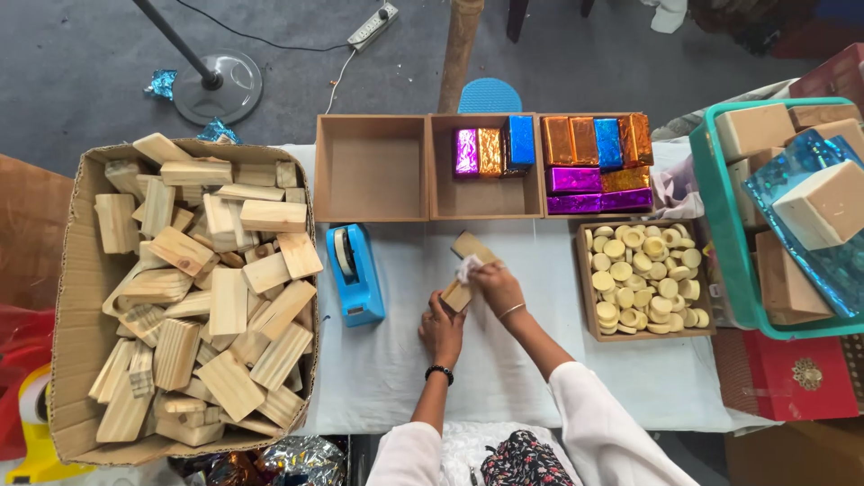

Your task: Cleaning and inspecting small wooden blocks and pieces.

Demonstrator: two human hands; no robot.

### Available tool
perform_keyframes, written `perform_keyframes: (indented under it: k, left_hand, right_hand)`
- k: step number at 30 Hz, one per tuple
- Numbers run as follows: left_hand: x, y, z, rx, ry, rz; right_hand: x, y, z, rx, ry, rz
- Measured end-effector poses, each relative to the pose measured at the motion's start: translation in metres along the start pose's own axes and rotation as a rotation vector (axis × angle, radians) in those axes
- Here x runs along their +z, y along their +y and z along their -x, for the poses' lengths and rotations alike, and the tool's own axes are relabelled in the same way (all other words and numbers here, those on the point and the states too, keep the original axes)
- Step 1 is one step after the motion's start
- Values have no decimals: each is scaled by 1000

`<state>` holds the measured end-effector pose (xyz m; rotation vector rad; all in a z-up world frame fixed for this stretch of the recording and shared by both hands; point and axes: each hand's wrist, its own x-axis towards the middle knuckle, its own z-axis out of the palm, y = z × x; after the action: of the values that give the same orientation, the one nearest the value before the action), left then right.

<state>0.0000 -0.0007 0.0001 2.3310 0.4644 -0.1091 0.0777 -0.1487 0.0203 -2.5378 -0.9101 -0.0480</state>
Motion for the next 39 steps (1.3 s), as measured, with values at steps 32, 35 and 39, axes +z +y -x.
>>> perform_keyframes:
  k: [32,35,39]
  left_hand:
    - [2,3,-8,-78,-58,-8]
    - [37,-30,-17,-35,-10,-34]
    - [19,-14,-12,-15,5,-5]
  right_hand:
    - [15,-20,-9,359,238,168]
    - [26,-40,0,122,44,126]
    - [1,-27,-11,-138,117,25]
